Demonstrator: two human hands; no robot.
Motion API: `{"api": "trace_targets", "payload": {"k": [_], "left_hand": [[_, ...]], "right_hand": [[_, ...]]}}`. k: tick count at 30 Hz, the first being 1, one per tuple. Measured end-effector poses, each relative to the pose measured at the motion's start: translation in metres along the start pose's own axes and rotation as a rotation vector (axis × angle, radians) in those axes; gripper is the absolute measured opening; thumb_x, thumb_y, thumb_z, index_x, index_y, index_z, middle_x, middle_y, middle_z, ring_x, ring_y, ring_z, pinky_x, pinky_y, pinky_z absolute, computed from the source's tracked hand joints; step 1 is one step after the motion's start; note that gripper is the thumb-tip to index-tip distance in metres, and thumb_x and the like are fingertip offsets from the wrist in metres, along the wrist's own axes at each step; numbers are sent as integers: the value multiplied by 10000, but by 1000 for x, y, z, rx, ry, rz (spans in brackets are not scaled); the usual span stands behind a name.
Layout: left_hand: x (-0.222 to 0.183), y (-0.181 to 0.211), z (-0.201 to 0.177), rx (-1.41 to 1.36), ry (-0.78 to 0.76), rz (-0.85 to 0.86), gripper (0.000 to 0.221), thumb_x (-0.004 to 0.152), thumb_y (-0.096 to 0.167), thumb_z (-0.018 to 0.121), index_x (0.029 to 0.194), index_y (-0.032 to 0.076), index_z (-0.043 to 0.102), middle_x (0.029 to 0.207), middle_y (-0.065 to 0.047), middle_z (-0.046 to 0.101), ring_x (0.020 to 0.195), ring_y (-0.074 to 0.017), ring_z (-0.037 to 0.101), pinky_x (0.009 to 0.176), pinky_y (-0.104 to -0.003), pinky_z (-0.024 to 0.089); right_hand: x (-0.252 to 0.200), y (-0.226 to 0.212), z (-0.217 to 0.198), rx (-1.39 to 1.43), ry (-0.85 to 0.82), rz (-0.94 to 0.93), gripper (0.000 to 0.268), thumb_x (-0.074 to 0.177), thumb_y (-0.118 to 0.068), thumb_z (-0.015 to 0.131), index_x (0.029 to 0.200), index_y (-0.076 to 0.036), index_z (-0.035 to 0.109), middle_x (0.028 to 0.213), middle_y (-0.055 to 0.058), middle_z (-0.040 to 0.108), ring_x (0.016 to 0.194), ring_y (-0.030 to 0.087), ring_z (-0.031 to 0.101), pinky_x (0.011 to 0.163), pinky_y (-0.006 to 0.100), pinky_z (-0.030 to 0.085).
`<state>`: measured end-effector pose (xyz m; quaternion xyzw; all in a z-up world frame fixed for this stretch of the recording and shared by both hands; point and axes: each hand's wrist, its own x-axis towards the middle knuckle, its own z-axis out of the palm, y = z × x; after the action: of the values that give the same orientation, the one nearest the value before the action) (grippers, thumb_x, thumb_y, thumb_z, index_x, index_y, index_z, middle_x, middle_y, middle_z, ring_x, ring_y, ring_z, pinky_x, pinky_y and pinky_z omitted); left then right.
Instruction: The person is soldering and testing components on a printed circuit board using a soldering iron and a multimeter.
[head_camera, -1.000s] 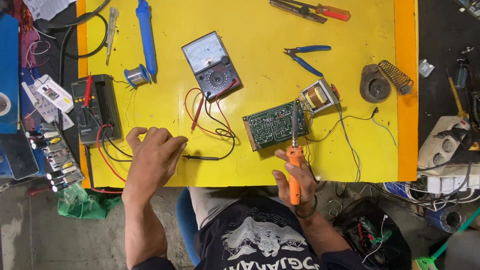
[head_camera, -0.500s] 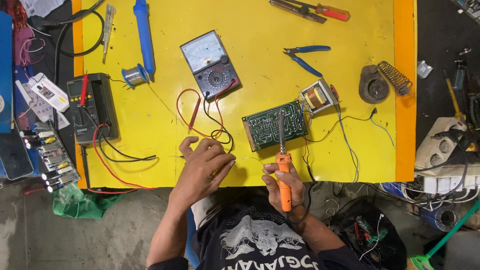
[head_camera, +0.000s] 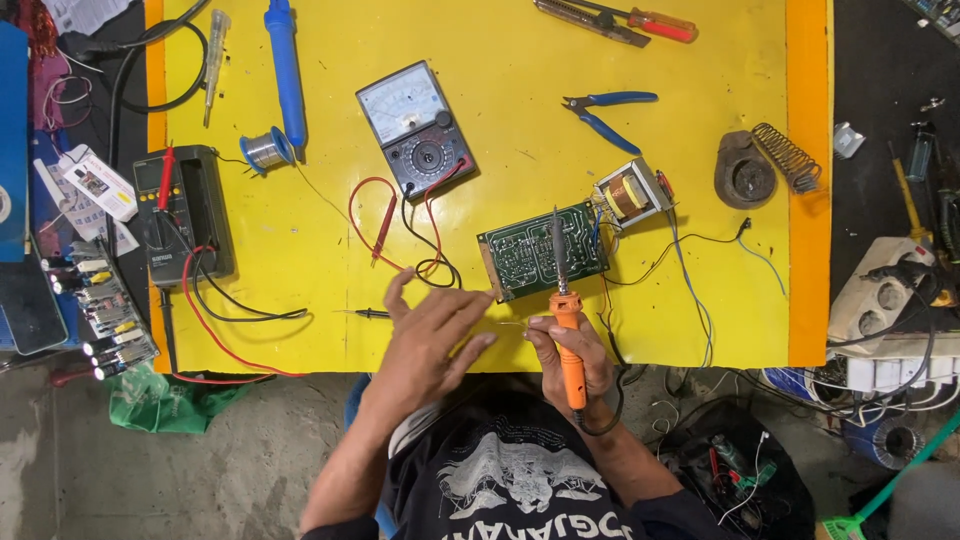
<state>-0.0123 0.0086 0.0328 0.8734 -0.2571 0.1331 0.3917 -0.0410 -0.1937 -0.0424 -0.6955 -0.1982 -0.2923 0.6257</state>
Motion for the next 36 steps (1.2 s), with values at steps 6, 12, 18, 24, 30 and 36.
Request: {"api": "trace_targets", "payload": {"k": [6, 12, 18, 24, 30, 36], "left_hand": [[-17, -1, 60, -215, 190, 19, 153, 906, 92, 756, 1058, 79, 768, 782, -66, 638, 644, -274, 607, 628, -377, 495], [-10, 10, 60, -352, 277, -109, 120, 871, 79, 795, 988, 101, 783, 753, -48, 655, 612, -250, 601, 591, -333, 500], [-14, -11, 58, -300, 385, -499, 22, 926, 105, 758, 941, 91, 767, 742, -73, 679, 579, -181, 573, 560, -318, 491], [4, -4, 54, -564, 392, -748, 90, 980, 69, 678, 928, -5, 684, 1066, -220, 734, 795, -217, 633, 730, -393, 525], [-4, -28, 79, -820, 316, -878, 110, 1017, 123, 646, 985, 18, 641, 921, -122, 678, 854, -181, 595, 813, -364, 506], [0, -29, 83, -929, 315, -902, 102, 1021, 122, 635, 999, 22, 634, 837, -93, 618, 832, -173, 578, 827, -355, 501]], "right_hand": [[1, 5, -11, -43, -30, 2, 238, 869, 128, 747, 1064, 80, 618, 900, 270, 748, 702, 336, 761, 657, 408, 651], [0, 22, -20, 70, -36, 73, 240, 849, 137, 759, 1058, 129, 641, 844, 256, 751, 694, 326, 777, 680, 418, 646], [2, 35, -64, 138, 18, 238, 273, 964, -4, 623, 1171, 158, 548, 657, 196, 670, 538, 254, 679, 630, 380, 601], [39, 16, -58, 247, 79, 365, 286, 943, 6, 660, 1167, 121, 524, 938, 318, 728, 799, 335, 785, 752, 431, 642], [23, 26, -74, 202, 95, 401, 250, 921, 47, 706, 1074, 188, 569, 1177, 448, 640, 984, 478, 728, 687, 494, 681], [20, 28, -76, 151, 58, 367, 234, 889, 57, 732, 1014, 214, 612, 1108, 424, 669, 960, 454, 744, 609, 455, 672]]}}
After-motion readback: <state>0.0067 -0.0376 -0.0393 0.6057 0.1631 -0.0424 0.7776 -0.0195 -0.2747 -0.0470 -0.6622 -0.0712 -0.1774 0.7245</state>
